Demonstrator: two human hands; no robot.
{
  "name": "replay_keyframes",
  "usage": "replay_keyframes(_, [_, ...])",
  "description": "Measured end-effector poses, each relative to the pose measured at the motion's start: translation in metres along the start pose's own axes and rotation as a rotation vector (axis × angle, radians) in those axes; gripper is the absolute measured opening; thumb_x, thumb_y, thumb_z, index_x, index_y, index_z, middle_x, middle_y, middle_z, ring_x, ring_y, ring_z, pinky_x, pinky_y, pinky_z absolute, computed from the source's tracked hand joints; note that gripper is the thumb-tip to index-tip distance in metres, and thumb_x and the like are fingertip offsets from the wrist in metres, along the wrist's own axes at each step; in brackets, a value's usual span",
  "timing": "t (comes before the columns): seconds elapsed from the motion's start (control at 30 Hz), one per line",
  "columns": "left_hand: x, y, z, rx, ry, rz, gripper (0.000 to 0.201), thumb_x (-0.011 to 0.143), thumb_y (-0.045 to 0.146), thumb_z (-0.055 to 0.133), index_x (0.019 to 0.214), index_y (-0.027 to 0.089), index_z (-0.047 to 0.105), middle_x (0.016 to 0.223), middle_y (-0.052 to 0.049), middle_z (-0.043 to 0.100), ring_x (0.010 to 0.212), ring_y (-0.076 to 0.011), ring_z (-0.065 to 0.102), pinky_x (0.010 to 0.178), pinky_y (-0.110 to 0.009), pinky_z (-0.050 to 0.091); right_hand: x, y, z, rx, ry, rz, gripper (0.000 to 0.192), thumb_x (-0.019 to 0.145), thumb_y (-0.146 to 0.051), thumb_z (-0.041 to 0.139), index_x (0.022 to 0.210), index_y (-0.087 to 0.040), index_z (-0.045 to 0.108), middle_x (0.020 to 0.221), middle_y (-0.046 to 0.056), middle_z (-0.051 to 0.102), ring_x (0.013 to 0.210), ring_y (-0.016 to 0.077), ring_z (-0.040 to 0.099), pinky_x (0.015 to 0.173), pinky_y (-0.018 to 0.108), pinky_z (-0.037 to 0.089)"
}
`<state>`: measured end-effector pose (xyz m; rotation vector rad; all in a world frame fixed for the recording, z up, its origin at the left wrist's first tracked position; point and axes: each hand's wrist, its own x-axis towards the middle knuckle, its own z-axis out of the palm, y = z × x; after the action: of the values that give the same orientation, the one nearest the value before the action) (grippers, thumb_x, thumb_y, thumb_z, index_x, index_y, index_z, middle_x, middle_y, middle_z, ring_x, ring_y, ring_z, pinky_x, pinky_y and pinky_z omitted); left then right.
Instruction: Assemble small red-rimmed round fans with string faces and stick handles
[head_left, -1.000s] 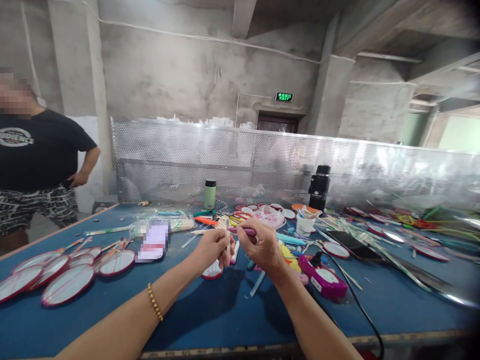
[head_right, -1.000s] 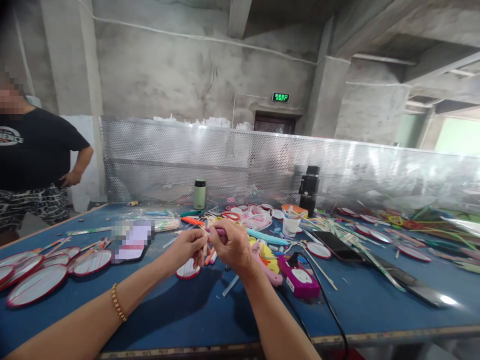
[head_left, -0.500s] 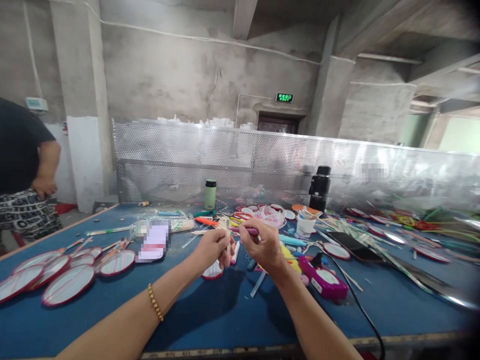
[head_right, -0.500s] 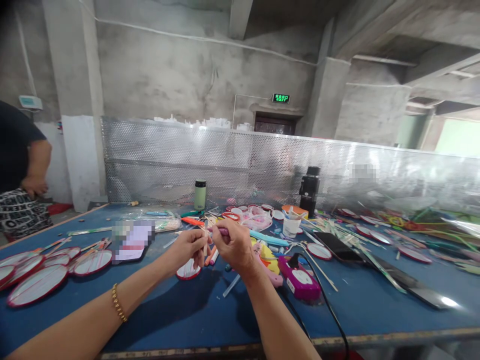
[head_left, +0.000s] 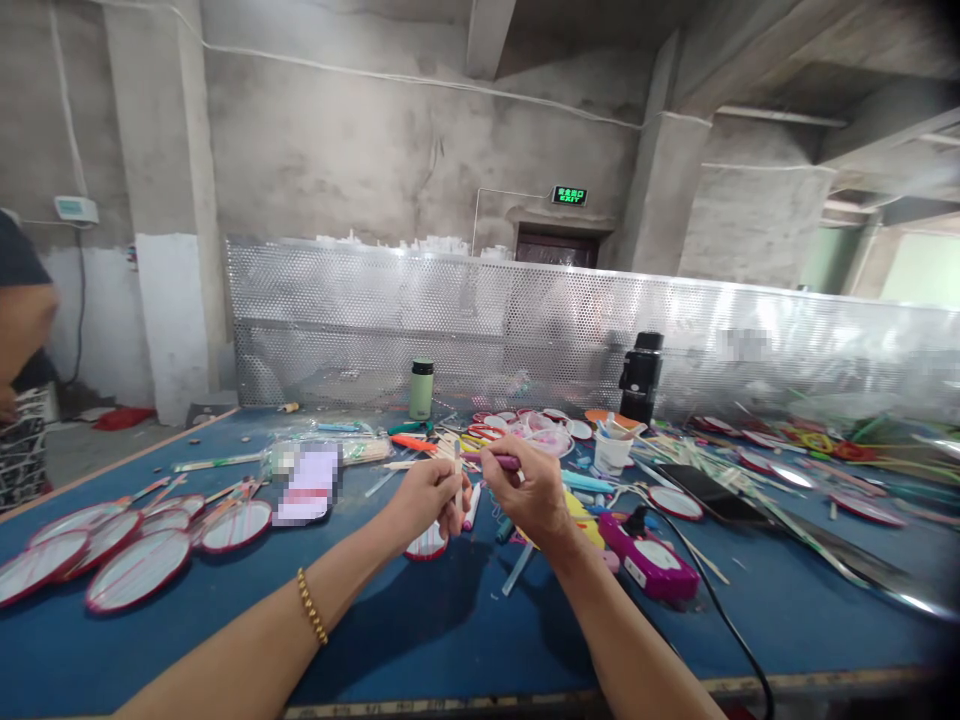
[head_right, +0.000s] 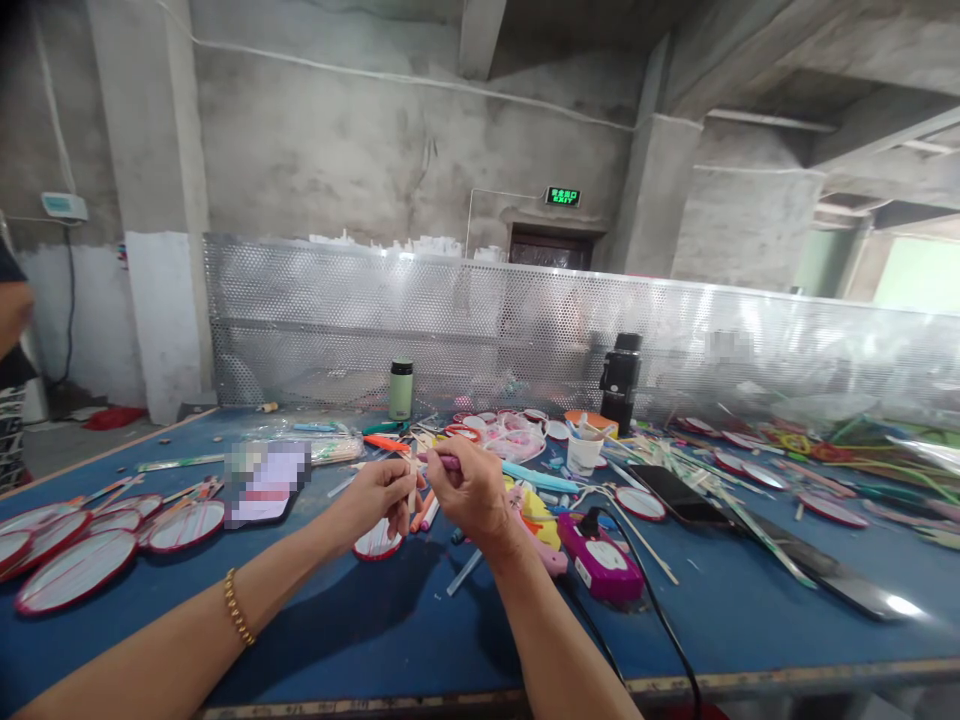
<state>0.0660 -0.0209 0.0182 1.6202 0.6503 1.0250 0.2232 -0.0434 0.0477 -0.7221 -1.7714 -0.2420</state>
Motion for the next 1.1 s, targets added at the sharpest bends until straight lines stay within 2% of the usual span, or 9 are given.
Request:
replay_keyframes(0.93, [0.0003, 0.0016, 0.0021, 0.020, 0.007, -0.022, 0.024, 0.079, 0.037, 0.053, 0.068, 0.016, 0.049, 0.046, -0.001, 0.059, 0.033, -0.0116, 0.054, 0.031, -0.017, 0.037, 0.0013, -0.0027, -0.0028, -0.037, -0.019, -0.011, 0.014, 0.084, -0.019, 0.053, 0.074, -0.018, 0.062, 0.062, 0.000, 0.058, 0.055, 0.0109, 0.051, 0.052, 0.022, 0.039])
replay_keyframes(1.1, [0.0007, 0.0002, 0.0024, 0.014, 0.029, -0.033, 0.022, 0.078, 0.036, 0.053, 0.073, 0.016, 0.050, 0.048, -0.001, 0.060, 0.034, -0.0117, 0.054, 0.032, -0.017, 0.037, 0.0015, -0.0034, -0.0032, -0.025, -0.030, -0.013, 0.014, 0.084, -0.018, 0.053, 0.072, -0.018, 0.061, 0.064, 0.000, 0.059, 0.055, 0.0102, 0.051, 0.054, 0.022, 0.039])
